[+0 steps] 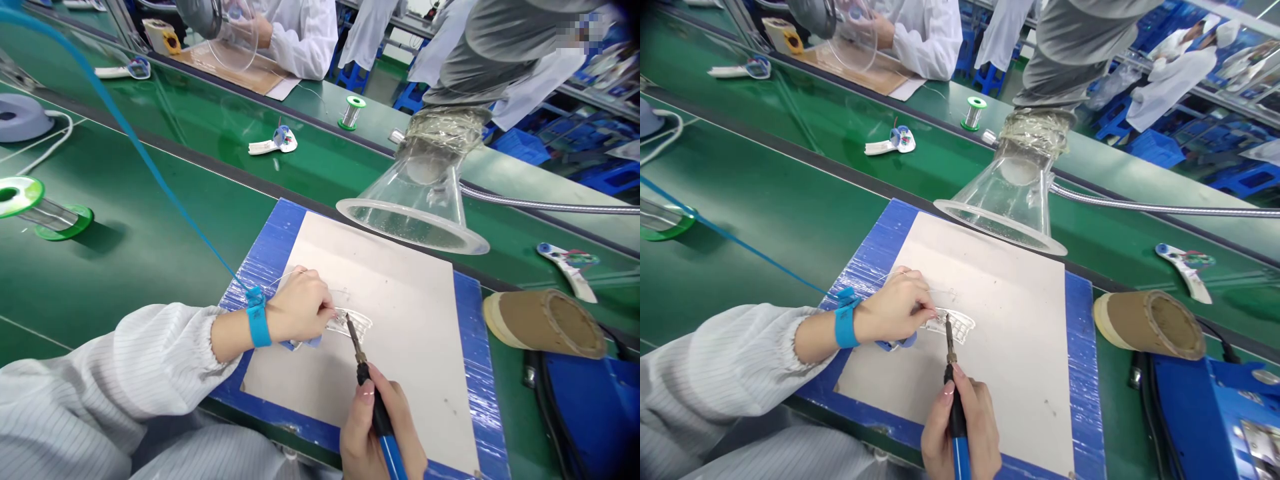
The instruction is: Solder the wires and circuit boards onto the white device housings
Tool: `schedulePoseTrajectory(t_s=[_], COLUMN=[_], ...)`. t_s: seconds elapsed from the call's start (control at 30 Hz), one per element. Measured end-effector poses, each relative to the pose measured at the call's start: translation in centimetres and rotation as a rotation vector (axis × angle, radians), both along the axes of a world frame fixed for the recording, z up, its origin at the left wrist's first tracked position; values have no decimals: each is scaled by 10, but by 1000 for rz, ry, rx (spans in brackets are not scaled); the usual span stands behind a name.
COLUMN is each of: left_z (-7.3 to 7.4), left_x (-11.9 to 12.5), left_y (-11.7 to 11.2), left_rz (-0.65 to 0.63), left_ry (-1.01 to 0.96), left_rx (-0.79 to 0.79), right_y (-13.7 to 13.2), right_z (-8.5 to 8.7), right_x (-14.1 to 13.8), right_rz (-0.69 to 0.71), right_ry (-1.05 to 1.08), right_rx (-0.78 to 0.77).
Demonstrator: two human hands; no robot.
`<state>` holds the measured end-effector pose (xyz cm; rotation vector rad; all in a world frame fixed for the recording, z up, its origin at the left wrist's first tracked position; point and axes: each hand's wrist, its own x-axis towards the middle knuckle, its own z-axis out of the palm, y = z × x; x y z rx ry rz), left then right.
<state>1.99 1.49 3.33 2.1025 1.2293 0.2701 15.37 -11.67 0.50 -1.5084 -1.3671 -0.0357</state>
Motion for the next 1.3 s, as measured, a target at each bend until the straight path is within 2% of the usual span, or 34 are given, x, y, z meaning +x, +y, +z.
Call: schedulePoseTrajectory(t_s=[0.23, 0.67, 1.3], left_z=[-5, -9, -9], left_x=[4, 5, 6], left_y=[-3, -3, -2], left_rz=[84, 114, 138], left_ry=[-47, -60, -76], left_rx=[17, 32, 4], right_y=[1, -2, 0], right_z=[-1, -8, -3], right_x=[2, 12, 7], right_rz=[24, 112, 47], right_ry=[-64, -108, -76], right_rx=[-14, -30, -24])
